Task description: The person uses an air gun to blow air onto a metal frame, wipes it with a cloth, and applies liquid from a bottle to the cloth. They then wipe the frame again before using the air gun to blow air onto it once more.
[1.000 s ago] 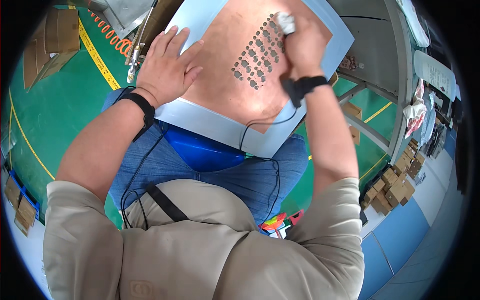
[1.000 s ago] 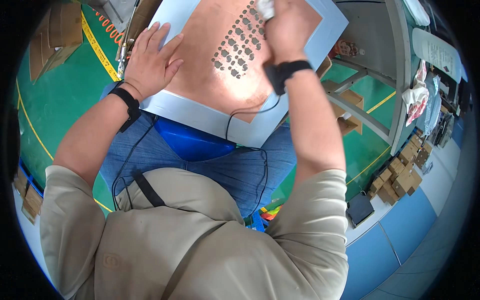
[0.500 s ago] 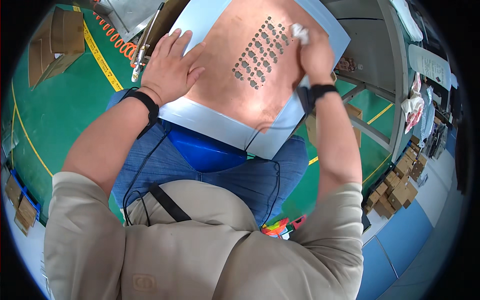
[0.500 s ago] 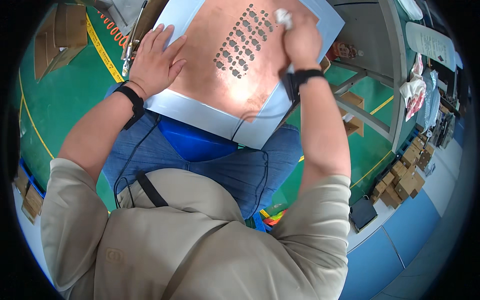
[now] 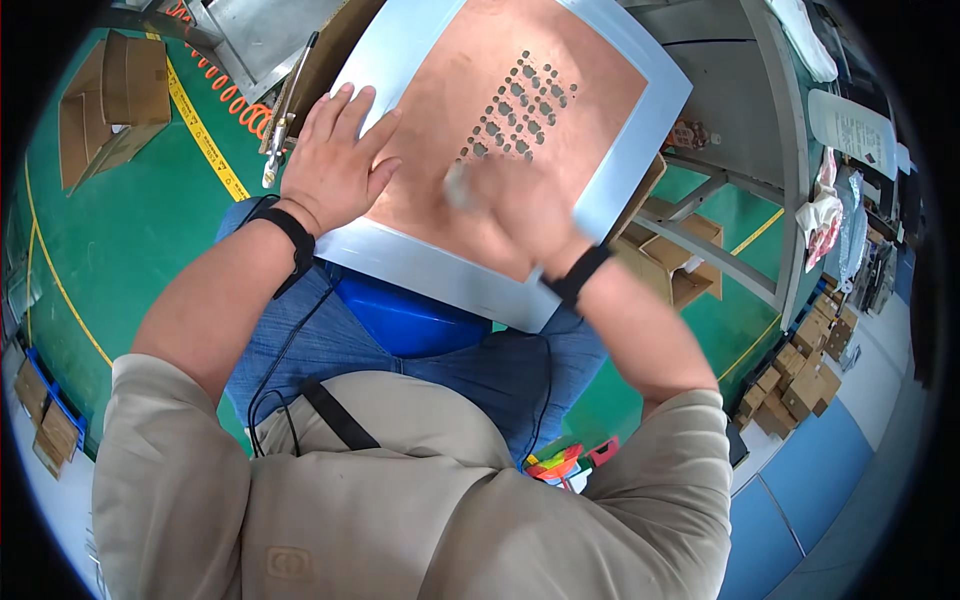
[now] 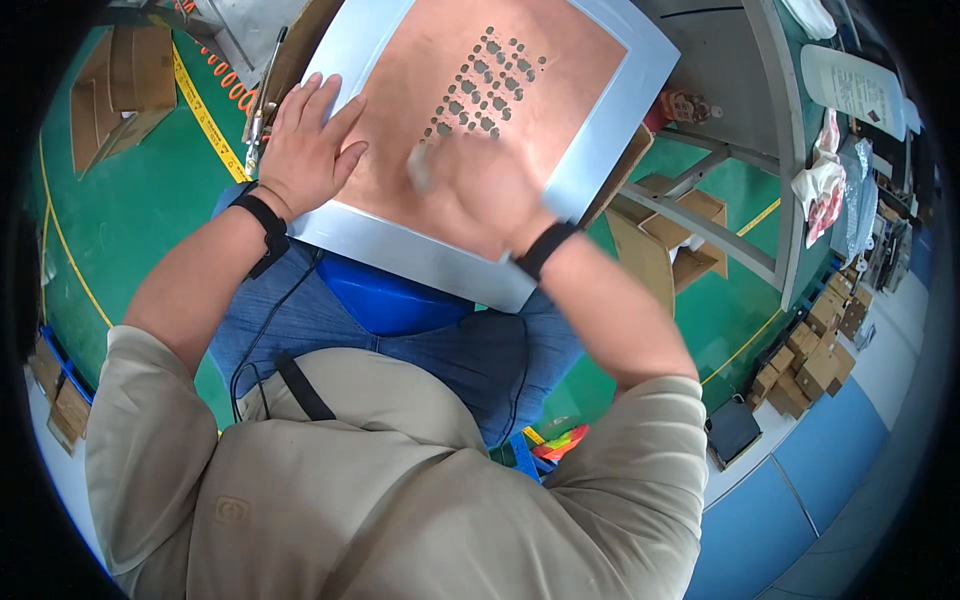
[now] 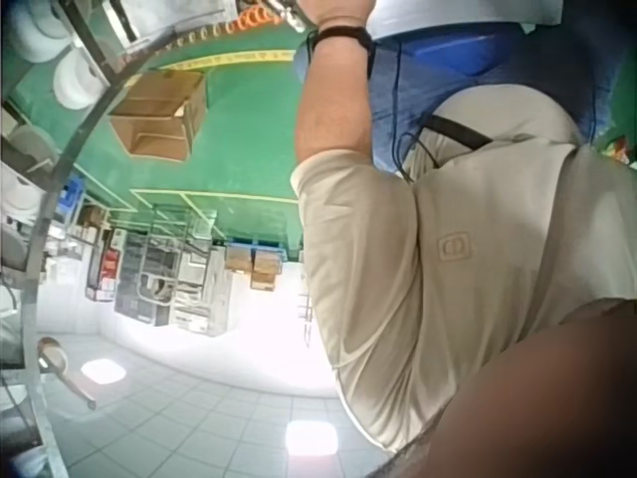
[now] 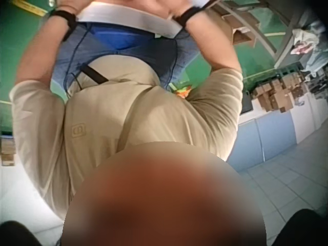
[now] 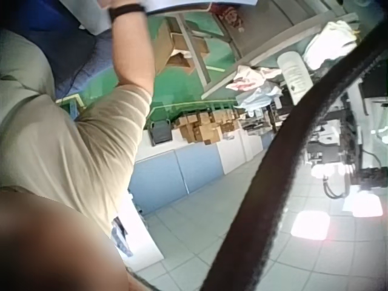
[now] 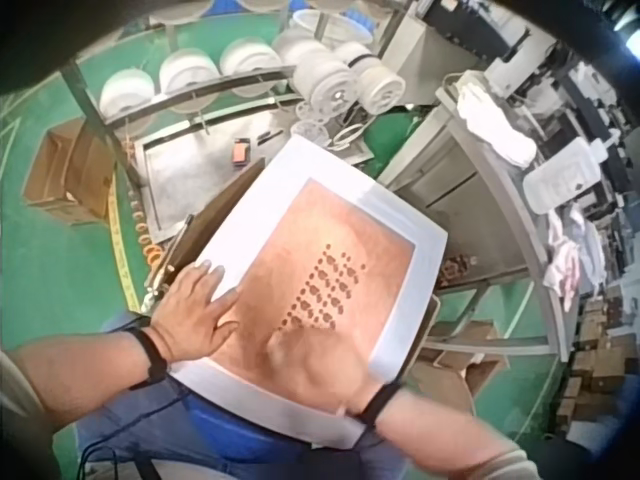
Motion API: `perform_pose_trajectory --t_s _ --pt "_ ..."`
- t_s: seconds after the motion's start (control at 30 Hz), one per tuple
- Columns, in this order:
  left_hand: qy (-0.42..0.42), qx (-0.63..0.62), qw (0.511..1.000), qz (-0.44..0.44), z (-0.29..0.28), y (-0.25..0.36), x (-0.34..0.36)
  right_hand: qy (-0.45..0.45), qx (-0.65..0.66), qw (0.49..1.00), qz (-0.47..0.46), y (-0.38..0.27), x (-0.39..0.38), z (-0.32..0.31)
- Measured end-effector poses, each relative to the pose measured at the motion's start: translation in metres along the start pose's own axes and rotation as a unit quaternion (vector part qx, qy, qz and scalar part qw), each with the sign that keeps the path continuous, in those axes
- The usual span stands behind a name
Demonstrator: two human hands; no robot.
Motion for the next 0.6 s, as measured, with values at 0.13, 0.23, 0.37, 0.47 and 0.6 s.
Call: perform_pose_trajectory --t_s 0.13,0.23,0.37,0.47,0.6 --pt "-0.005 0.006 1.000 0.001 0.001 0.000 0.002 0.043 -0.119 0.947 0.296 0.142 0.045 -0.028" --pt "-0.006 0.014 1.000 0.002 0.000 0.000 0.005 0.083 -0.152 0.927 0.334 0.161 0.064 -0.030" --pt "-0.010 0.004 1.000 0.000 -0.001 -0.001 0.005 0.029 -0.079 0.981 0.174 0.057 0.042 -0.002" --pt "0.002 0.007 1.000 0.000 0.000 0.000 0.004 0.019 0.027 0.995 0.095 -0.026 -0.006 0.005" --pt "0.015 0.010 1.000 0.003 0.001 -0.001 0.003 -0.002 0.045 0.999 0.002 -0.028 -0.051 -0.005"
Point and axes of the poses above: each hand's wrist, its own x-axis towards the middle knuckle, its own z-axis out of the palm, y = z × x, the point moved 4 cm from there along x, towards the middle knuckle, and after that the axes turned 3 degrees about y, right-handed, at the moved point
